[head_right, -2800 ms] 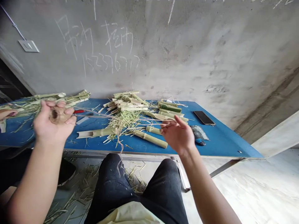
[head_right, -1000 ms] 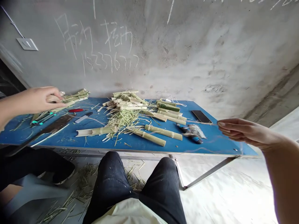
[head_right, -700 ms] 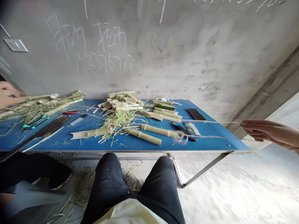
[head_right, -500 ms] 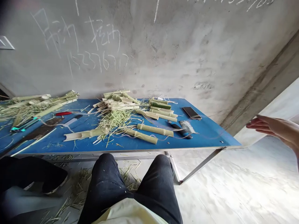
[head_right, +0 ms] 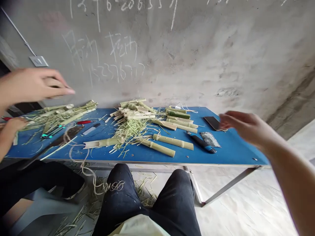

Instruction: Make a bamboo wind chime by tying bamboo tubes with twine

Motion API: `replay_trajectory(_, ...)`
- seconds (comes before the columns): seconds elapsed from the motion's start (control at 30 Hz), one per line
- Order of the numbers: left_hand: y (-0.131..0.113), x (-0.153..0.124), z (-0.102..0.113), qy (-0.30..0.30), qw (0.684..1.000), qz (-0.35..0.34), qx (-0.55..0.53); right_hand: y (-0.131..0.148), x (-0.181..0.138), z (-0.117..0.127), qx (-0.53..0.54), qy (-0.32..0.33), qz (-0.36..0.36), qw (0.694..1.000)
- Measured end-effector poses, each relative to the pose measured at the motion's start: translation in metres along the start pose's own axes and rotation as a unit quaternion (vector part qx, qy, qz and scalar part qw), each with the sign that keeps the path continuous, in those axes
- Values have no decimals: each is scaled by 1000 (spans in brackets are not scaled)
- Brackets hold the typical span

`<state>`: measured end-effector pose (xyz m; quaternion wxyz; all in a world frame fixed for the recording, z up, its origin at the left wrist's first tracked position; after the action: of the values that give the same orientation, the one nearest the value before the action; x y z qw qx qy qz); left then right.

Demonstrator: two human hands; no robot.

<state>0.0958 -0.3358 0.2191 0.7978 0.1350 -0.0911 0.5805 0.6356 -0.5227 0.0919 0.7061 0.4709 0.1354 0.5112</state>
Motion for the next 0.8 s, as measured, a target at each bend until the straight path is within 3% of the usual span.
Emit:
replay_trajectory(0.07,-38,-6,8,-46,998,-47,15,74,-18,-55,81,77,95,989)
replay_trajectory(0.17,-113,-19,13,-90,976,-199,-22,159,-46,-126,255,194,186,929)
replay_trajectory(0.27,-157,-32,17,-110,955,-265,-69,189,-60,-181,352,335,171,857)
replay_trajectory(0.33,-164,-36,17,-94,954,-271,-82,185,-57,-196,382,359,157,837)
replay_trajectory(0.43,-155,-33,12,-65,957,-274,-76,165,-43,-189,420,340,124,832)
replay_trajectory(0.53,-133,-24,7,-73,958,-275,-22,144,-28,-161,414,345,73,839)
replay_trajectory(0.67,-89,-4,6,-108,967,-219,69,111,-2,-104,328,269,21,905)
replay_trajectory(0.8,-36,16,10,-103,983,-106,111,61,21,-52,250,183,-52,950)
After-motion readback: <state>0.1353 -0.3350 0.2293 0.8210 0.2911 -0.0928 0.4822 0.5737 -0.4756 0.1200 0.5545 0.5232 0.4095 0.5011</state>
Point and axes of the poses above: each hand's wrist, its own x-axis towards the middle knuckle, its own z-axis out of the back of the hand, y = z × x, the point moved 6 cm from there along x, towards the middle knuckle, and after that the axes turned 13 degrees about x, right-handed, at the moved point
